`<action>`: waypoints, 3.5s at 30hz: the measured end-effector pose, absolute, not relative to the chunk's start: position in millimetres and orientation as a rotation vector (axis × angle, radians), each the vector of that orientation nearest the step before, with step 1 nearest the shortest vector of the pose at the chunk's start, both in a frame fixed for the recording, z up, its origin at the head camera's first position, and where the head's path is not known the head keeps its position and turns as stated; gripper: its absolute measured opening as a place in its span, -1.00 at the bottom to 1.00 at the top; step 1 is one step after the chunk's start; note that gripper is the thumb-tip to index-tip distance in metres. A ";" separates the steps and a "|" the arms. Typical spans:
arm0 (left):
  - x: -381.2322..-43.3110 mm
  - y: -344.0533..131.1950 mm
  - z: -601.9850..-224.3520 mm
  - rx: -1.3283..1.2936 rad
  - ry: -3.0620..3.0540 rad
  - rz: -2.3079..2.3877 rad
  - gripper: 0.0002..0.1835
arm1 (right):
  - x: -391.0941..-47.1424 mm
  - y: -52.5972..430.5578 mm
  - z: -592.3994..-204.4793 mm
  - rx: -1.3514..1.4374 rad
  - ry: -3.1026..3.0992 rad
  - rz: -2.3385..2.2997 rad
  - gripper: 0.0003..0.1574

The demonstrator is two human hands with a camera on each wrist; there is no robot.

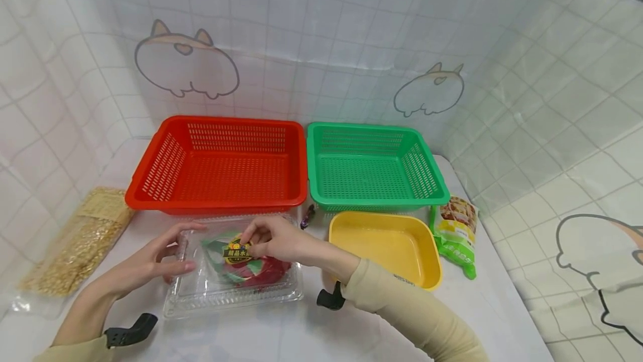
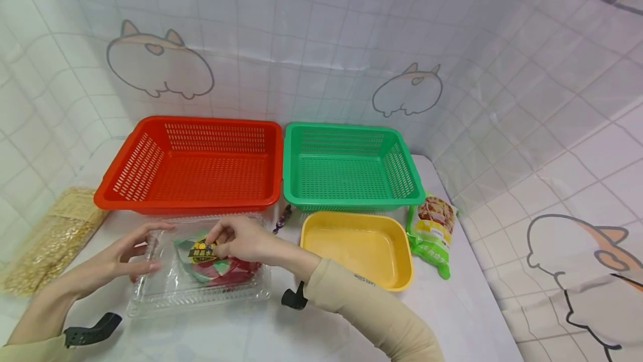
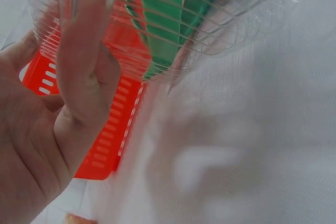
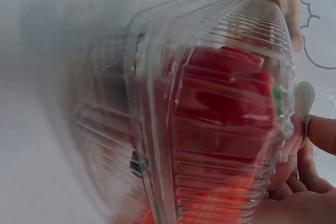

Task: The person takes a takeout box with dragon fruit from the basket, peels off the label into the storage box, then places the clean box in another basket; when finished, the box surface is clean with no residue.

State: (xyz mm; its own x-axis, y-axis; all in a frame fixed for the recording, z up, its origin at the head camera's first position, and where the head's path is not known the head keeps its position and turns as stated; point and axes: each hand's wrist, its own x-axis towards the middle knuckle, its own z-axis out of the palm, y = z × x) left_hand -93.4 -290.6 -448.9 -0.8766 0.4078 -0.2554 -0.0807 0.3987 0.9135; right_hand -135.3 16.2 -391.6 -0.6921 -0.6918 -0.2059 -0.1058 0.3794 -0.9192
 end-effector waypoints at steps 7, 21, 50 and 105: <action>-92.8 -291.8 -450.1 0.284 2.229 1.468 -0.22 | -137.6 21.1 -391.7 -0.590 1.998 -1.403 -0.76; -92.2 -293.9 -450.2 0.287 2.273 1.431 -0.22 | -148.2 59.6 -380.2 -0.603 2.042 -1.381 -0.65; -94.5 -293.6 -451.0 0.320 2.287 1.397 -0.18 | -168.9 158.6 -389.7 -0.486 2.366 -1.174 -0.61; -89.7 -292.5 -448.5 0.260 2.186 1.481 -0.19 | -182.7 169.1 -442.6 -0.911 2.766 -0.483 -0.82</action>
State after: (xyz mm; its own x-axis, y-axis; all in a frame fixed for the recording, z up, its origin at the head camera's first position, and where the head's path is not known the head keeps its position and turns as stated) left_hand -89.7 -292.5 -448.5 -0.8651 0.4138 -0.2833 -0.1095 0.3954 0.9120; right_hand -182.7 169.1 -442.6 -0.7934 -0.6039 -0.0769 -0.5420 0.7583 -0.3623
